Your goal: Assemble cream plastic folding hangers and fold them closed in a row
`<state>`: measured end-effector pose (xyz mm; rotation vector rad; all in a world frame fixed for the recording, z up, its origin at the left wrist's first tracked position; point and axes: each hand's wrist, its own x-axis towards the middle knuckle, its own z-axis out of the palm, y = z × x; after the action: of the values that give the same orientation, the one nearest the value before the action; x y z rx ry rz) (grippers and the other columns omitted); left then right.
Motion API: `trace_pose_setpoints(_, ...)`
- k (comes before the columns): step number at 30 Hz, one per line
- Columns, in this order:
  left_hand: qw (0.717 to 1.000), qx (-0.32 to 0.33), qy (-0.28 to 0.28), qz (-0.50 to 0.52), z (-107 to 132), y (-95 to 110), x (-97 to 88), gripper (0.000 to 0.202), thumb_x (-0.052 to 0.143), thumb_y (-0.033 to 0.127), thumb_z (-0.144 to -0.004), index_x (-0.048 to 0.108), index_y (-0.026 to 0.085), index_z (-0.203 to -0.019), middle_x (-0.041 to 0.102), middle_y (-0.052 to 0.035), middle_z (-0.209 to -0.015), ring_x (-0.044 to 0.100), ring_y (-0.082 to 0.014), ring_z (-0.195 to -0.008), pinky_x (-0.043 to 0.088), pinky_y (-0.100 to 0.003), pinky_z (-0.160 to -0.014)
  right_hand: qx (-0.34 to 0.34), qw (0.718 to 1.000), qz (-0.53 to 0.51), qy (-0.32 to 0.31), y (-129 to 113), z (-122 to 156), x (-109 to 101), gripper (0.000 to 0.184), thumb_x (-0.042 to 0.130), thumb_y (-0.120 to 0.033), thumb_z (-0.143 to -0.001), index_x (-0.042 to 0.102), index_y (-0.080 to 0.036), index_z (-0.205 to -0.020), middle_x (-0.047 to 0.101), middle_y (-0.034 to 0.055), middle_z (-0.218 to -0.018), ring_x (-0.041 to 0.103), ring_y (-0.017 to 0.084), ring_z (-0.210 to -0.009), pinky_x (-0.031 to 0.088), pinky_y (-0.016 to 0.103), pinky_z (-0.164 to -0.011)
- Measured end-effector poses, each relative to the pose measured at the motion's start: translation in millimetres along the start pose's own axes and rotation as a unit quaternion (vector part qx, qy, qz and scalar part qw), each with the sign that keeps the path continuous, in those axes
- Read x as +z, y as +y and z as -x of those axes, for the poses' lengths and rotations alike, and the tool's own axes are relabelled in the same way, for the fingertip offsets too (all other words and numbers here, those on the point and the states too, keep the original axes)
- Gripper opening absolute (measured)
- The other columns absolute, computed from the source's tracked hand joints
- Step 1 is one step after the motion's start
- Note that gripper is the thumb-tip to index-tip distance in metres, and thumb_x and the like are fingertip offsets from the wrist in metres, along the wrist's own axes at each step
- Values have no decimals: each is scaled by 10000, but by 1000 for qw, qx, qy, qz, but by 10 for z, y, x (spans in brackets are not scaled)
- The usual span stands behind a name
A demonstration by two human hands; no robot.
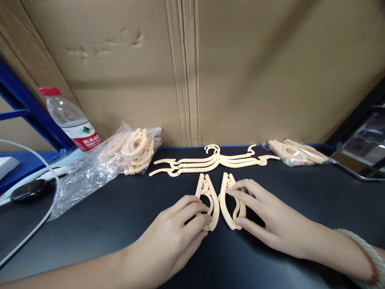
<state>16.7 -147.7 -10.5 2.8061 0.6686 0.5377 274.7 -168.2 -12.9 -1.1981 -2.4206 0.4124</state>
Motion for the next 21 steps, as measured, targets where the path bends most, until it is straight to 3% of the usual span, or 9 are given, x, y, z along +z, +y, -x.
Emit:
trace_pose_setpoints(5,1000,-5,15,24,-1,-33,0,255,452,109,-904,598,200,-1092,637,-78,-1080,538,-224,-1103,488,-356,-951,-4,1000,6,11,-26,-7,9,361,501,-305,-910,511,-219,-1261,494,119,-1264,490,257,-1174,460,415,-982)
trace_pose_setpoints(8,999,-6,37,34,4,-38,-18,268,484,128,-894,588,216,-1125,637,-83,-1124,544,-228,-1118,485,-353,-956,13,997,34,63,69,-53,-47,322,472,-294,-922,514,-210,-1230,540,118,-1208,535,249,-1106,472,415,-949)
trace_pose_setpoints(12,998,-1,62,22,5,-82,-65,331,527,136,-869,545,217,-1190,631,-94,-1161,556,-231,-1108,479,-356,-949,34,970,155,185,511,-132,-259,224,451,-296,-917,591,-182,-1050,637,115,-991,583,279,-952,471,465,-869)
trace_pose_setpoints(15,995,-24,93,27,-4,-155,-82,320,514,118,-868,536,218,-1172,639,-85,-1122,581,-210,-1054,488,-334,-915,66,951,196,231,908,-155,-407,208,449,-294,-902,621,-186,-944,671,104,-906,612,276,-875,488,447,-802)
trace_pose_setpoints(18,990,-71,111,43,-15,-216,-71,276,508,141,-876,544,219,-1138,646,-74,-1085,605,-195,-1006,502,-311,-879,84,951,181,235,1141,-152,-419,230,464,-316,-894,627,-183,-988,679,111,-968,621,281,-927,494,449,-817)
trace_pose_setpoints(21,988,-95,113,49,-15,-241,-51,243,497,166,-881,552,224,-1111,650,-71,-1067,619,-197,-979,512,-310,-855,59,962,166,207,1206,-155,-342,245,483,-298,-893,618,-183,-1063,667,115,-1013,596,279,-973,484,455,-850)
